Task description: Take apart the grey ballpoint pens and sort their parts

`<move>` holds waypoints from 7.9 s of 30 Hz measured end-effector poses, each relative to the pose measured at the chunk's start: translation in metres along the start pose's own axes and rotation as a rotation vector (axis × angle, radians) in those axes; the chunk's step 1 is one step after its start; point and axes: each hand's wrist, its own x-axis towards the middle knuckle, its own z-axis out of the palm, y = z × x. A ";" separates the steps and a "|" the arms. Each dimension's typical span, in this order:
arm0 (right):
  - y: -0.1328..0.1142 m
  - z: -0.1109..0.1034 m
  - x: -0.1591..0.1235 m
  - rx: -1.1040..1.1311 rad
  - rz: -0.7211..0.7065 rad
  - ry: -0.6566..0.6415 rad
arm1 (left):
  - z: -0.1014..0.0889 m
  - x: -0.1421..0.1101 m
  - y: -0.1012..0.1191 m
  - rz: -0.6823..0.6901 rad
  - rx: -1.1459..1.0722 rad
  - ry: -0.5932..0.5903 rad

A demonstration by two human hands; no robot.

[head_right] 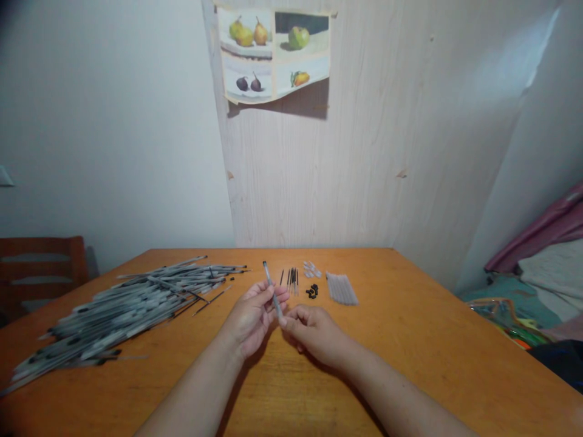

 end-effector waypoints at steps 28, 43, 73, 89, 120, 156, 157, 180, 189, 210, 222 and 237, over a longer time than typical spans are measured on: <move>-0.006 -0.004 0.002 0.398 0.143 -0.002 | 0.004 -0.004 -0.001 0.009 0.038 0.021; 0.012 0.000 0.009 0.030 -0.023 0.111 | 0.004 0.000 -0.007 0.059 0.112 0.108; 0.011 0.002 0.006 0.111 0.017 0.129 | 0.005 -0.002 0.000 0.088 0.081 0.094; 0.003 0.003 0.003 -0.368 -0.193 0.277 | 0.001 0.000 -0.005 0.134 0.151 0.124; -0.007 0.007 0.003 -0.585 -0.266 0.312 | 0.009 -0.003 0.000 0.090 0.059 0.141; -0.011 0.018 -0.002 0.370 0.084 0.077 | 0.015 -0.009 -0.006 0.067 0.012 0.016; -0.009 0.019 -0.001 0.346 0.071 0.079 | 0.016 -0.008 -0.006 0.066 0.001 0.032; 0.006 -0.005 0.008 0.156 -0.045 0.422 | -0.008 0.011 0.004 0.064 -0.093 0.246; -0.023 -0.060 0.027 -0.348 -0.032 0.563 | -0.006 0.007 0.008 0.045 -0.069 0.249; 0.001 -0.110 0.133 -1.031 0.272 0.549 | -0.005 0.007 0.006 0.005 -0.054 0.231; 0.015 -0.117 0.147 -1.085 0.319 0.521 | -0.005 0.005 0.005 -0.007 -0.045 0.211; 0.022 -0.117 0.151 -1.045 0.339 0.524 | -0.005 0.005 0.004 -0.005 -0.026 0.197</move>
